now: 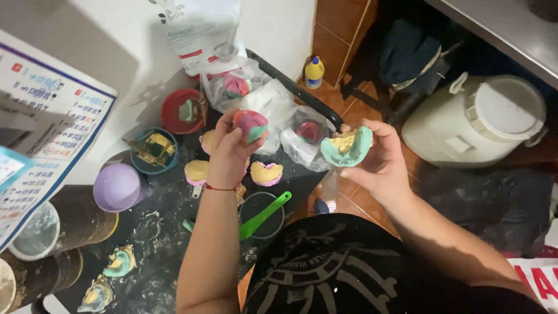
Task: The person assembles multi-colored dental mold halves by hand, pressing them together and placing them into plastic bags. They also handle a white mold and a yellow mold, adjusting and shaping them on a cluttered work table.
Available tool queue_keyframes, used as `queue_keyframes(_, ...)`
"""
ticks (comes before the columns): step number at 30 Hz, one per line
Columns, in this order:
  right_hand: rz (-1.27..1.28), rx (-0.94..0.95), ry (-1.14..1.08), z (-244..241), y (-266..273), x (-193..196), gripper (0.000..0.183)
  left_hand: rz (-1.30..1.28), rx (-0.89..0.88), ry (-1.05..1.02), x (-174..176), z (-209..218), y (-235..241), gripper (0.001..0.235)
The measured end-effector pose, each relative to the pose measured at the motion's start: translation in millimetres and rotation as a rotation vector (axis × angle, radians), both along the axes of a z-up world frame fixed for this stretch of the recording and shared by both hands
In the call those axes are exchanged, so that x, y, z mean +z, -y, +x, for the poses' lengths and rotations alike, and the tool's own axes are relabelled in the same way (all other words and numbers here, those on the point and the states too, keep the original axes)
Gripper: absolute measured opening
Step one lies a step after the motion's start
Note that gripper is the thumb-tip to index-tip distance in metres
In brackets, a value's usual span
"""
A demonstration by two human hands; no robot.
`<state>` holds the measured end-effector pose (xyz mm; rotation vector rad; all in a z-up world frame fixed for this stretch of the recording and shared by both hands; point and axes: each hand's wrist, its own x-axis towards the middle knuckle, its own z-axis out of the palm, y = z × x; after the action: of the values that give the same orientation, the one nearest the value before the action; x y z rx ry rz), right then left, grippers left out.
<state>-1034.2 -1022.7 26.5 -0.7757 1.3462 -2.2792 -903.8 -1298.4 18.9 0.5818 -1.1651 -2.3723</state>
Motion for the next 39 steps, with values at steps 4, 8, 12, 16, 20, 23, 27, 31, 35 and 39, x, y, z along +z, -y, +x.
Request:
queue_keyframes(4,0.009,0.005,-0.011,2,1,1,0.097,0.007,-0.012,-0.024,-2,4,3,0.048)
queue_keyframes(8,0.028,0.018,-0.021,1,1,-4,0.097,-0.066,-0.060,-0.044,0,5,-5,0.056)
queue_keyframes(12,0.050,0.106,0.039,3,5,-9,0.094,-0.316,-0.177,-0.241,10,-1,-29,0.089)
queue_keyframes(16,0.112,0.144,0.109,16,16,12,0.087,-0.747,-0.356,-0.218,75,-3,-35,0.072)
queue_keyframes(20,0.168,0.178,0.172,26,20,23,0.085,-1.024,-0.486,-0.263,75,-6,-37,0.058)
queue_keyframes(23,0.178,0.183,0.203,30,20,29,0.082,-1.003,-0.558,-0.231,81,0,-44,0.061)
queue_keyframes(27,0.216,0.160,0.198,34,21,32,0.076,-0.953,-0.561,-0.239,87,6,-49,0.048)
queue_keyframes(31,0.242,0.165,0.193,34,18,26,0.077,-0.951,-0.556,-0.248,77,8,-52,0.043)
queue_keyframes(35,0.270,0.169,0.207,34,15,15,0.079,-0.968,-0.569,-0.274,77,14,-59,0.044)
queue_keyframes(39,0.303,0.152,0.219,40,14,24,0.081,-1.091,-0.397,-0.144,62,16,-80,0.092)
